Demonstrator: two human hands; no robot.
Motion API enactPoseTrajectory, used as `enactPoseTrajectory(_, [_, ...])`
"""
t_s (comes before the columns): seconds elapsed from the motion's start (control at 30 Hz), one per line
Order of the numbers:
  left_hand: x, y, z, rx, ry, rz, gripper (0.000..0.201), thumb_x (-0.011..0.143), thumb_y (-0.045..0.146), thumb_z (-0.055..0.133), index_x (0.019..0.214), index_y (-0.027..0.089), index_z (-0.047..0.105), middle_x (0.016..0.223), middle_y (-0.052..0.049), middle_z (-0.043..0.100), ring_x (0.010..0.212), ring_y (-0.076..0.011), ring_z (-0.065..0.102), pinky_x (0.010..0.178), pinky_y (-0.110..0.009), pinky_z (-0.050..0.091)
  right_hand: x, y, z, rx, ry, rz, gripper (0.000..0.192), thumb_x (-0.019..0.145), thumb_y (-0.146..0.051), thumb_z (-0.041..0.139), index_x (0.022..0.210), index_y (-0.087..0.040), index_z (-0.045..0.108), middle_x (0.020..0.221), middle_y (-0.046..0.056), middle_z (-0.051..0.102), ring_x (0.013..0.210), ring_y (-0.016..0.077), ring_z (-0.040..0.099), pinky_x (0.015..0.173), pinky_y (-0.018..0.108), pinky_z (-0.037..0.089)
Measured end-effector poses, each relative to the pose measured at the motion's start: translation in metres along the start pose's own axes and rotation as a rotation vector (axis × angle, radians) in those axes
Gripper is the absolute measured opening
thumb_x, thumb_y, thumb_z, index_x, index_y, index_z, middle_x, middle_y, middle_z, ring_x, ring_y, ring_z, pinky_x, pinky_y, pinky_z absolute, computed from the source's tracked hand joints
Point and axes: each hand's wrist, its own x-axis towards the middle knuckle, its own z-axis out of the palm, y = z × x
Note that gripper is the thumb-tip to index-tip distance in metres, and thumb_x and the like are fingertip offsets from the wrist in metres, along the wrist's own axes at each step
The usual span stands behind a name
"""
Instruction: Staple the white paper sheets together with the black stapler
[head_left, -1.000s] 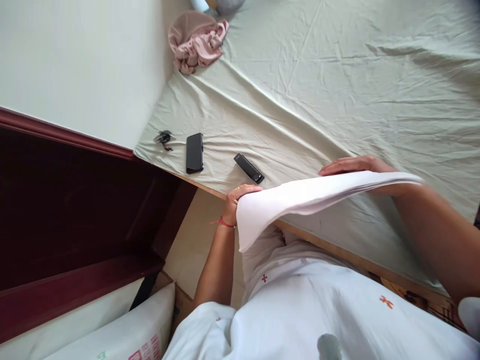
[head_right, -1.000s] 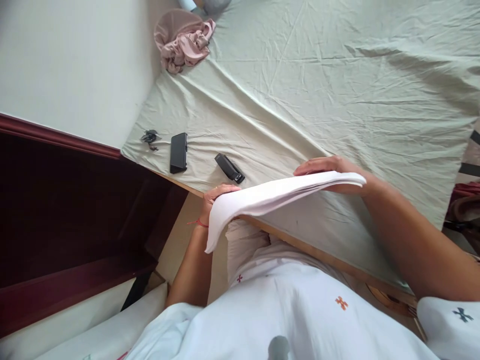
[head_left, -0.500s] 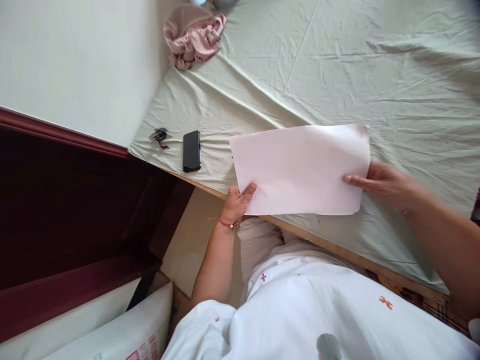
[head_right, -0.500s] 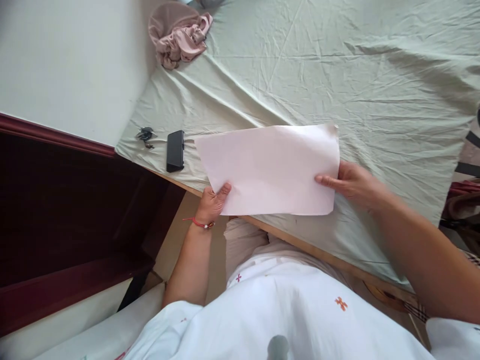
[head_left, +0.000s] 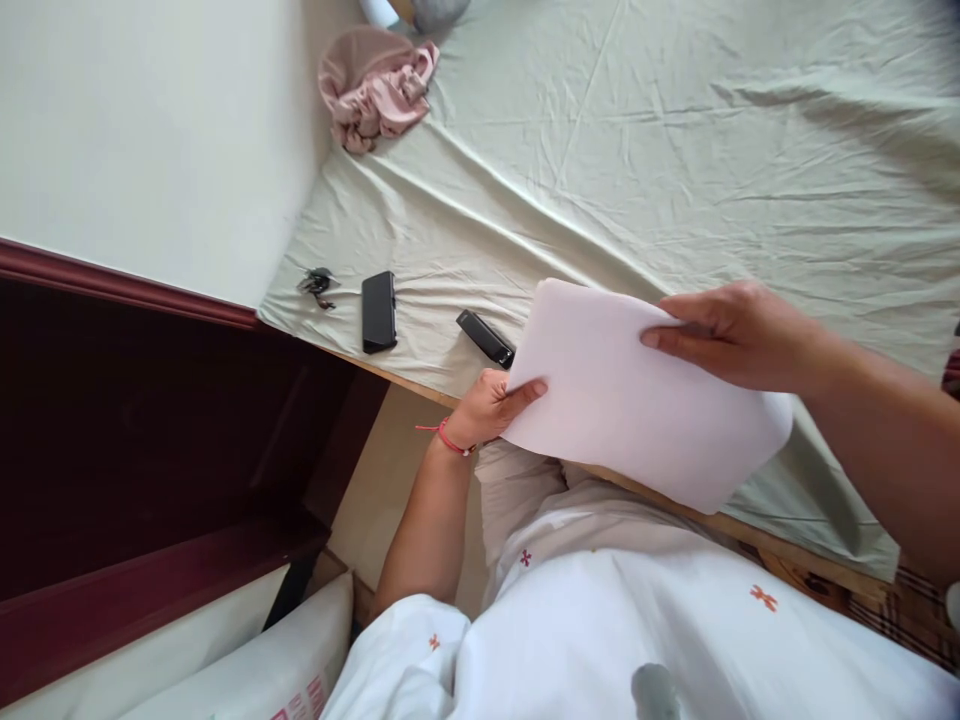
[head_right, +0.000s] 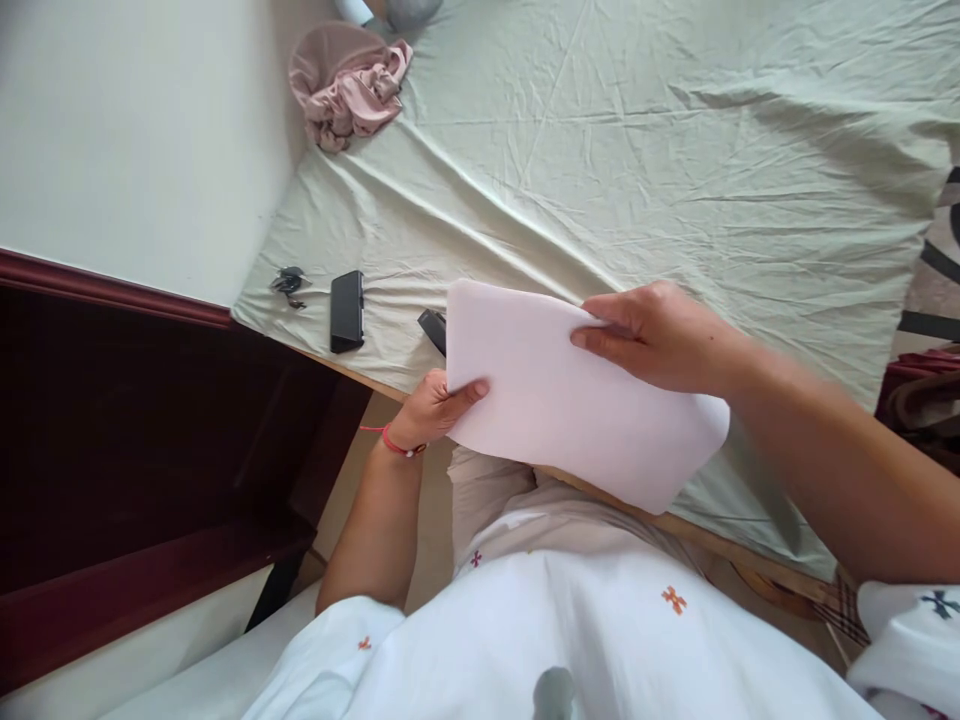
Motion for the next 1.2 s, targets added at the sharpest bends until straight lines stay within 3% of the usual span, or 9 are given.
enactPoseTrajectory(0.1, [-0.001, -0.003, -0.002, 0.016, -0.035, -0.078, 0.074, 0.087, 0.088, 0.081, 0.071, 0.017, 0.073, 0.065, -0.002, 0.064, 0.058, -0.0148, 0.055, 0.049, -0.027, 0.040, 0.007, 0.011, 0.015, 0.217, -0.057, 0.189, 0.053, 0.099, -0.080, 0.074, 0.077, -0.031, 0.078, 0.061, 0.000, 0.063, 0.061, 0.0217, 0.065, 0.070, 0.041, 0.062])
enactPoseTrajectory(0.2, [-0.001, -0.018, -0.008, 0.066, 0.167, 0.003, 0.068, 0.086, 0.083, 0.086, 0.073, 0.017, 0.074, 0.064, 0.000, 0.063, 0.059, -0.0134, 0.054, 0.053, -0.026, 0.041, 0.014, 0.018, 0.026, 0.448, -0.118, 0.342, 0.048, 0.092, -0.076, 0.084, 0.081, -0.029, 0.084, 0.076, 0.006, 0.079, 0.067, 0.0290, 0.076, 0.076, 0.051, 0.070])
enactPoseTrajectory(0.3, [-0.001, -0.038, -0.014, 0.017, 0.340, 0.009, 0.056, 0.085, 0.072, 0.091, 0.079, 0.018, 0.075, 0.062, 0.002, 0.064, 0.053, -0.0110, 0.051, 0.051, -0.025, 0.041, 0.022, 0.020, 0.031, 0.526, -0.114, 0.453, 0.048, 0.084, -0.074, 0.092, 0.078, -0.027, 0.084, 0.079, 0.009, 0.082, 0.066, 0.0314, 0.079, 0.076, 0.054, 0.073])
enactPoseTrajectory(0.47, [0.003, -0.066, -0.019, -0.071, 0.641, -0.024, 0.038, 0.087, 0.053, 0.087, 0.098, 0.019, 0.077, 0.075, -0.001, 0.075, 0.053, -0.0096, 0.054, 0.051, -0.022, 0.042, 0.036, 0.023, 0.034, 0.634, -0.096, 0.547, 0.037, 0.076, -0.061, 0.100, 0.077, -0.027, 0.085, 0.083, 0.010, 0.084, 0.067, 0.0300, 0.081, 0.058, 0.043, 0.069])
enactPoseTrajectory(0.6, [0.004, -0.074, -0.020, 0.223, 0.881, 0.106, 0.022, 0.098, 0.040, 0.073, 0.102, 0.020, 0.081, 0.095, -0.008, 0.083, 0.079, -0.0165, 0.073, 0.070, -0.027, 0.059, 0.046, 0.024, 0.035, 0.711, -0.082, 0.591, 0.025, 0.078, -0.050, 0.099, 0.080, -0.028, 0.087, 0.082, 0.010, 0.084, 0.066, 0.0281, 0.079, 0.053, 0.039, 0.066])
enactPoseTrajectory(0.73, [0.002, -0.072, -0.020, 0.551, 0.821, 0.319, 0.032, 0.111, 0.042, 0.062, 0.127, 0.022, 0.083, 0.142, -0.017, 0.083, 0.132, -0.0269, 0.078, 0.105, -0.042, 0.067, 0.051, 0.022, 0.034, 0.732, -0.055, 0.636, 0.018, 0.079, -0.042, 0.098, 0.081, -0.028, 0.087, 0.082, 0.010, 0.084, 0.065, 0.0274, 0.079, 0.054, 0.040, 0.067])
enactPoseTrajectory(0.83, [0.005, -0.071, -0.018, 0.682, 0.699, 0.425, 0.040, 0.116, 0.042, 0.055, 0.141, 0.023, 0.080, 0.156, -0.016, 0.079, 0.152, -0.0279, 0.071, 0.134, -0.052, 0.053, 0.052, 0.020, 0.035, 0.732, -0.004, 0.670, 0.013, 0.080, -0.037, 0.096, 0.080, -0.028, 0.087, 0.083, 0.010, 0.084, 0.065, 0.0269, 0.078, 0.053, 0.039, 0.066])
enactPoseTrajectory(1.03, [0.012, -0.075, -0.011, 0.773, 0.634, 0.519, 0.040, 0.118, 0.038, 0.054, 0.143, 0.023, 0.082, 0.151, -0.013, 0.084, 0.151, -0.0265, 0.074, 0.136, -0.050, 0.054, 0.051, 0.018, 0.037, 0.723, 0.016, 0.677, 0.010, 0.083, -0.033, 0.093, 0.078, -0.027, 0.086, 0.080, 0.009, 0.083, 0.062, 0.0255, 0.076, 0.051, 0.038, 0.063])
enactPoseTrajectory(1.2, [0.013, -0.076, -0.013, 0.758, 0.621, 0.466, 0.037, 0.117, 0.039, 0.057, 0.140, 0.025, 0.083, 0.150, -0.013, 0.084, 0.152, -0.0279, 0.074, 0.136, -0.054, 0.054, 0.052, 0.018, 0.037, 0.696, 0.038, 0.754, 0.012, 0.085, -0.033, 0.093, 0.077, -0.028, 0.085, 0.082, 0.010, 0.083, 0.066, 0.0275, 0.079, 0.058, 0.042, 0.067])
